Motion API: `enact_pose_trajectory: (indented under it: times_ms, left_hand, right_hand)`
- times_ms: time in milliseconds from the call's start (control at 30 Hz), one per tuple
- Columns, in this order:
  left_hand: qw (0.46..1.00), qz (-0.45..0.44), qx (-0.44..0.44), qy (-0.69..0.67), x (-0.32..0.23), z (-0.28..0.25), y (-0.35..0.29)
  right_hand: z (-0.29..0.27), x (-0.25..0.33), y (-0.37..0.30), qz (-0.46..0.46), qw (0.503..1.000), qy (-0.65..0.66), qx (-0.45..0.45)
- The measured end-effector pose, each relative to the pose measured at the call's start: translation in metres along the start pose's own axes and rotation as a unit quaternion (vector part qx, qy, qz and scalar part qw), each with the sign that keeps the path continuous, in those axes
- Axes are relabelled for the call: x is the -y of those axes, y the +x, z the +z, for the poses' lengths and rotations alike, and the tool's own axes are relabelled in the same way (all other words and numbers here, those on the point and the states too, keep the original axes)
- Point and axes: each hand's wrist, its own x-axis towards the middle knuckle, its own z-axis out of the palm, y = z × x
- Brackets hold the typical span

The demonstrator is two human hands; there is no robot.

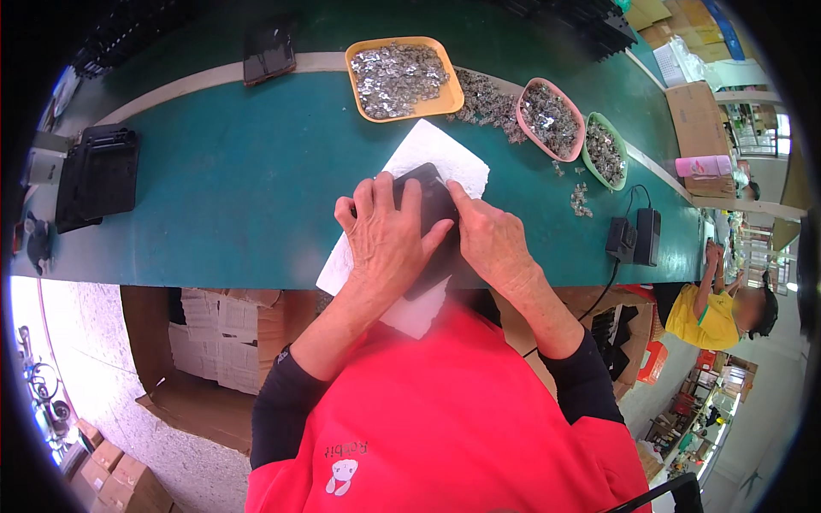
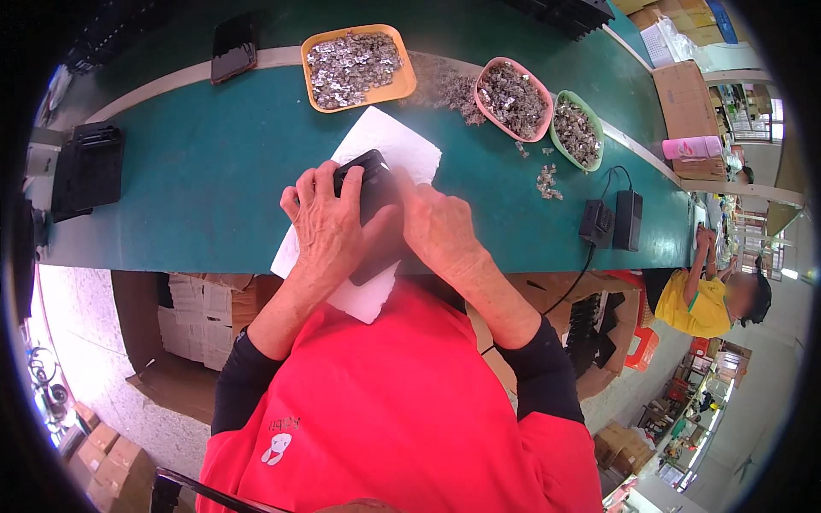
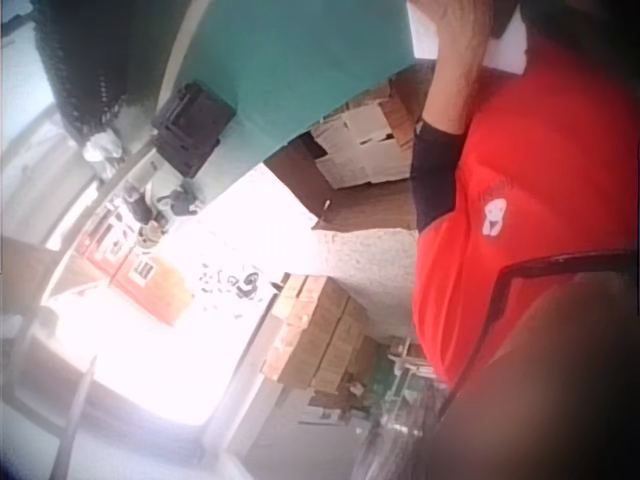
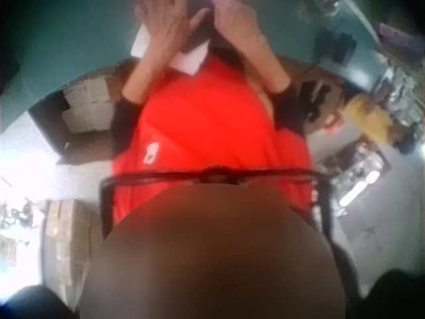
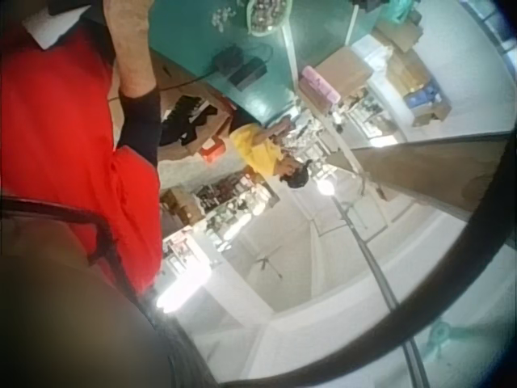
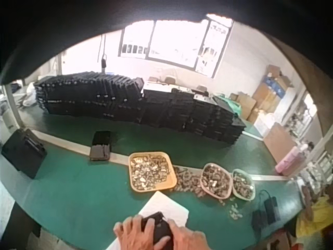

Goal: The person repeatedly picks up small black rectangular electronic components from a stack, places them on a white pad, and uses a small tool to press or adjust parts on the component's surface. After each adjustment, the person places the component back onto the stack and repeats the process with a new unit. The workspace includes trays of small metallic parts and a green table surface.

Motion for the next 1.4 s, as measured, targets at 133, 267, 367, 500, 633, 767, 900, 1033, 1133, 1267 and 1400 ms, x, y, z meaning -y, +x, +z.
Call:
enact_pose_trajectory:
  times_ms: [133,267,367,500,633,767,900,1033,1133,1267,1400]
  left_hand:
    - [1.0,0.017,-0.022,0.003,0.0,0.0,0.001]
    - [1.0,0.0,0.003,0.009,-0.001,0.0,0.0]
    - [1.0,0.002,-0.001,0.017,-0.002,0.001,0.001]
    - [1.0,-0.003,-0.001,0.018,-0.004,0.0,0.001]
    - [0.999,0.019,-0.039,0.0,0.001,0.004,-0.004]
    - [0.998,-0.007,-0.06,-0.029,0.002,0.0,-0.006]
    - [0.996,-0.019,-0.035,-0.074,0.006,-0.011,-0.012]
    - [0.996,-0.037,0.01,-0.082,0.001,-0.018,-0.023]
    - [0.995,-0.028,0.031,-0.094,0.001,-0.02,-0.027]
    - [0.995,-0.019,-0.043,-0.083,0.002,-0.01,-0.027]
    - [0.996,-0.011,-0.07,-0.047,0.002,0.0,-0.025]
  right_hand:
    - [0.001,0.005,0.0,0.003,0.998,-0.054,0.036]
    - [-0.003,0.017,0.005,0.007,0.991,-0.1,0.089]
    - [-0.009,0.02,0.01,0.006,0.986,-0.107,0.125]
    - [-0.006,0.019,0.011,0.013,0.989,-0.087,0.121]
    - [-0.009,0.008,0.008,0.009,0.993,-0.061,0.102]
    - [-0.019,-0.002,0.008,-0.002,0.999,0.042,0.029]
    - [-0.03,0.008,0.01,-0.023,0.993,0.117,-0.02]
    - [-0.026,0.021,0.008,-0.019,0.997,0.076,0.029]
    - [-0.023,0.026,0.011,-0.027,0.997,0.047,0.049]
    - [-0.021,0.028,0.017,-0.05,0.997,0.031,0.059]
    - [-0.014,0.029,0.024,-0.072,0.995,0.0,0.064]
